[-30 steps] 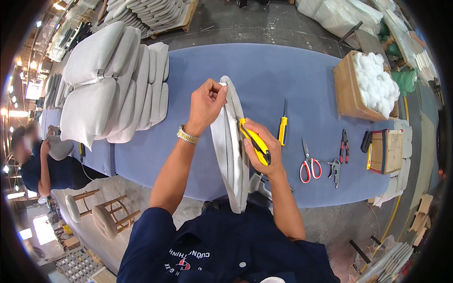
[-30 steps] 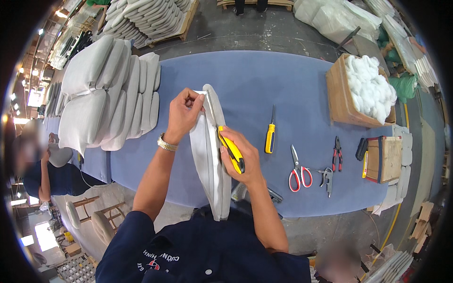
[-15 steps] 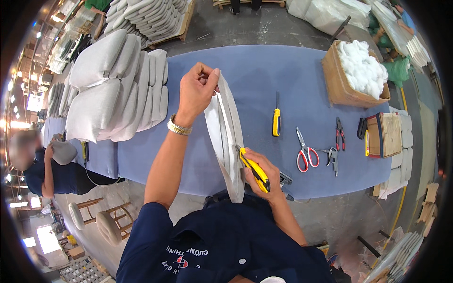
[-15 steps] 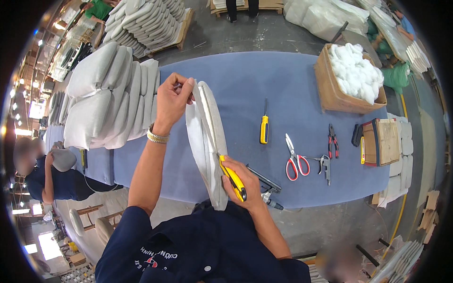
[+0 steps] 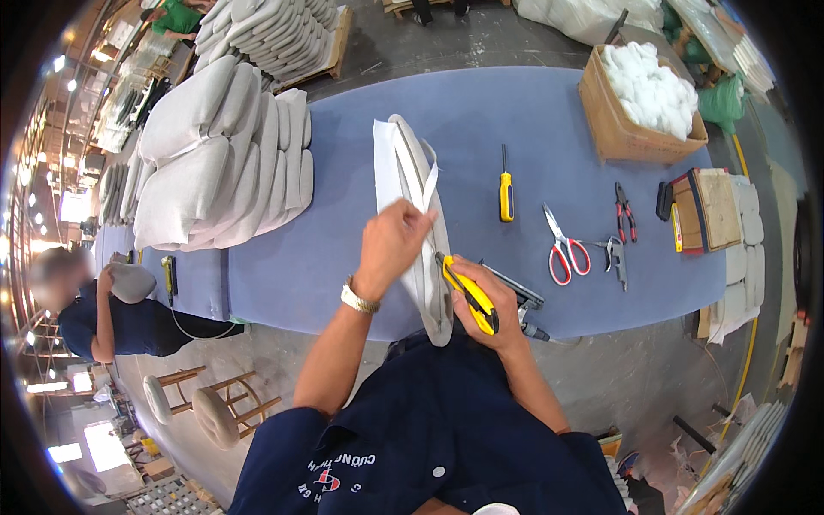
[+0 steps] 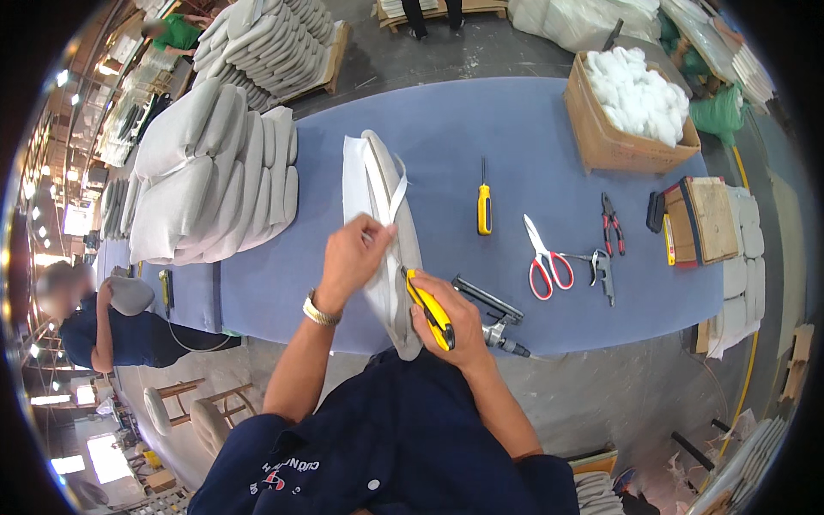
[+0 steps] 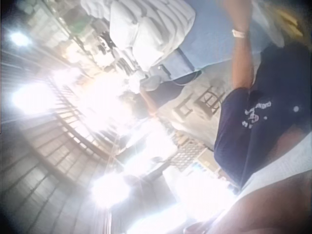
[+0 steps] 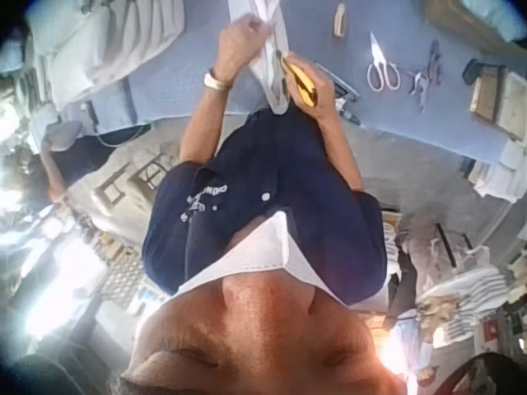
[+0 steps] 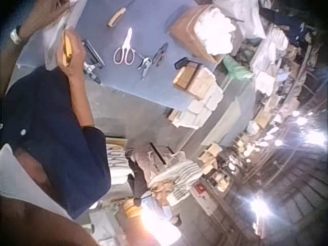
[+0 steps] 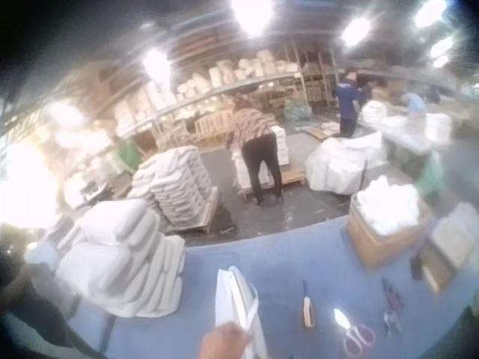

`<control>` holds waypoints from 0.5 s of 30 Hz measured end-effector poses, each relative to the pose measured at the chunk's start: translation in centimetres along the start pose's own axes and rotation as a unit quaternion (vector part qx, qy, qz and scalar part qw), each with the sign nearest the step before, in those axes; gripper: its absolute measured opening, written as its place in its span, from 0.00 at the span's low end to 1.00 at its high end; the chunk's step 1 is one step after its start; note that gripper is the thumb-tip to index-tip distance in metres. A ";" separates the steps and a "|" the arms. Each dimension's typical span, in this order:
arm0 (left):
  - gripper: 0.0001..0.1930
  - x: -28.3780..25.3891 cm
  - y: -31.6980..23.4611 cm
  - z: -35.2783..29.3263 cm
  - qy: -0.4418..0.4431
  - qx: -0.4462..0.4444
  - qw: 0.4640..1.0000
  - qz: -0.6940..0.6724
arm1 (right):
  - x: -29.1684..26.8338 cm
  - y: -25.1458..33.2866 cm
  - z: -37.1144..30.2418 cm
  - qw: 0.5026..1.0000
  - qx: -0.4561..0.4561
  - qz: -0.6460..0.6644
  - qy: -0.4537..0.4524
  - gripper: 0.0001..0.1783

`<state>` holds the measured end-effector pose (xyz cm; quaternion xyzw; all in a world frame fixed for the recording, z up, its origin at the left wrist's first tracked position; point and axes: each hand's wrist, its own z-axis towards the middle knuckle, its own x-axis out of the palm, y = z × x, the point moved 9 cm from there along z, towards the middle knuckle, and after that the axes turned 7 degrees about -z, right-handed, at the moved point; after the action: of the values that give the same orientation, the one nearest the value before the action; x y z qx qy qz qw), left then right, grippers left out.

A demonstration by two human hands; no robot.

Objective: The person folds a white fabric cover over a cushion, staples the edges with a staple gun, and trims excess fabric with a utility knife. The person then stacks the finished cushion with others on a nearby pallet.

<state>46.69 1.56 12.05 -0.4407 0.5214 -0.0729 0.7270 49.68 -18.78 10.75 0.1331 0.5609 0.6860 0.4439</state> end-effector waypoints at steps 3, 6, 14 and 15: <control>0.21 2.1 0.9 -3.1 0.055 -0.043 0.997 0.044 | 0.2 -0.2 -0.2 1.000 -0.004 0.016 0.002 0.22; 0.20 2.9 0.8 -2.4 0.038 -0.018 0.995 0.093 | 0.4 -0.2 -0.4 1.000 -0.013 0.021 0.002 0.21; 0.13 4.1 4.7 -2.7 0.005 -0.096 0.969 -0.225 | -0.3 -0.8 -0.6 0.999 -0.004 0.041 -0.026 0.21; 0.13 4.2 5.5 -2.8 0.004 -0.113 0.961 -0.251 | -0.4 -1.0 -0.6 0.998 -0.004 0.053 -0.030 0.21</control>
<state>44.33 0.86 5.01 -0.6363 0.4016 -0.1960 0.6289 49.91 -19.49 9.78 0.1818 0.5370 0.7065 0.4236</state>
